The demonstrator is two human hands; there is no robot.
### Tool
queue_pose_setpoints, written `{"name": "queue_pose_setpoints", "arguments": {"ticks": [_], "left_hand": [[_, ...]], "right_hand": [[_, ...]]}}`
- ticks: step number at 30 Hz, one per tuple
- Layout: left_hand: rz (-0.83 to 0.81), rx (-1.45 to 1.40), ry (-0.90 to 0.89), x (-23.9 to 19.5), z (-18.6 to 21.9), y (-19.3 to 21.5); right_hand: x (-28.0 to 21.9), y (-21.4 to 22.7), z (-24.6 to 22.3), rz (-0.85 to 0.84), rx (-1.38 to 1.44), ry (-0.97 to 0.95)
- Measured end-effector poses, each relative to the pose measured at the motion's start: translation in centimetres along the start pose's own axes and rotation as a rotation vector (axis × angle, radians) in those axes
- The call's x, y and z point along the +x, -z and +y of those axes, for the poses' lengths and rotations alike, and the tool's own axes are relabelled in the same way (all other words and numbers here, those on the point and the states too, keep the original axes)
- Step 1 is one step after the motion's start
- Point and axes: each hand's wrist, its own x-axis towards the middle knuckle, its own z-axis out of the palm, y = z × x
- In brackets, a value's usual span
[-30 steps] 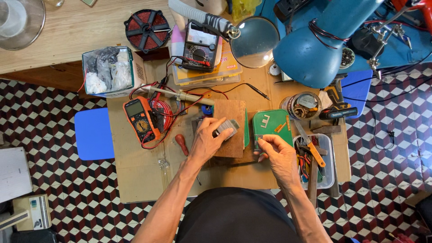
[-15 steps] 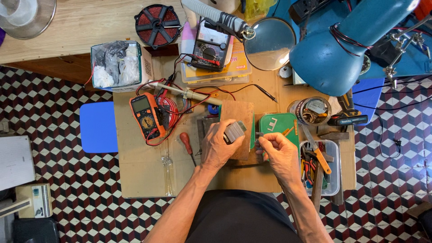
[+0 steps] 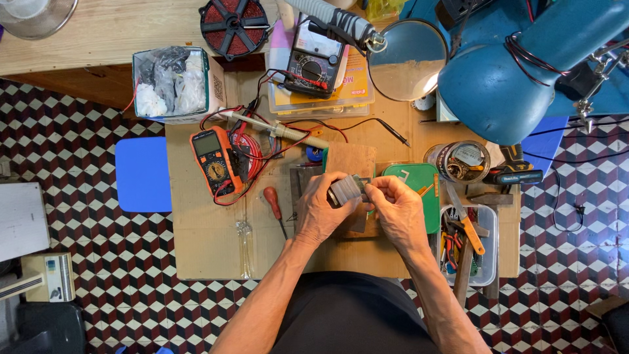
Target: The person uses a small knife to scrape and adjust a metallic rectangular component on a wooden block. The person repeatedly scrapes the surface and edges of the component while holding it in place.
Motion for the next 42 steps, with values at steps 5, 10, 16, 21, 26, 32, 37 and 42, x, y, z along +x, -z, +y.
{"name": "queue_pose_setpoints", "arguments": {"ticks": [5,10,16,21,26,32,37,42], "left_hand": [[-0.057,-0.007,-0.050,0.2,0.0,0.2],[-0.081,-0.003,-0.045,0.4,-0.4,0.3],[-0.097,-0.015,0.018,0.5,-0.6,0.3],[-0.097,-0.024,-0.031,0.6,-0.7,0.4],[-0.118,-0.007,-0.043,0.8,-0.7,0.6],[-0.131,-0.001,-0.046,1.0,-0.6,0.7],[-0.136,-0.009,-0.052,1.0,-0.8,0.8],[-0.120,-0.001,-0.100,1.1,-1.0,0.7]], "right_hand": [[-0.3,0.7,0.6,0.040,0.029,-0.043],[-0.2,0.9,1.8,0.058,0.066,-0.062],[0.0,0.7,1.9,0.051,0.043,-0.071],[0.2,0.4,1.4,0.046,0.007,-0.060],[0.4,-0.1,0.9,0.061,-0.025,-0.049],[0.4,-0.3,0.6,0.046,-0.053,-0.003],[0.4,-0.3,0.5,0.033,-0.067,0.019],[0.3,-0.3,0.0,0.023,-0.099,0.036]]}}
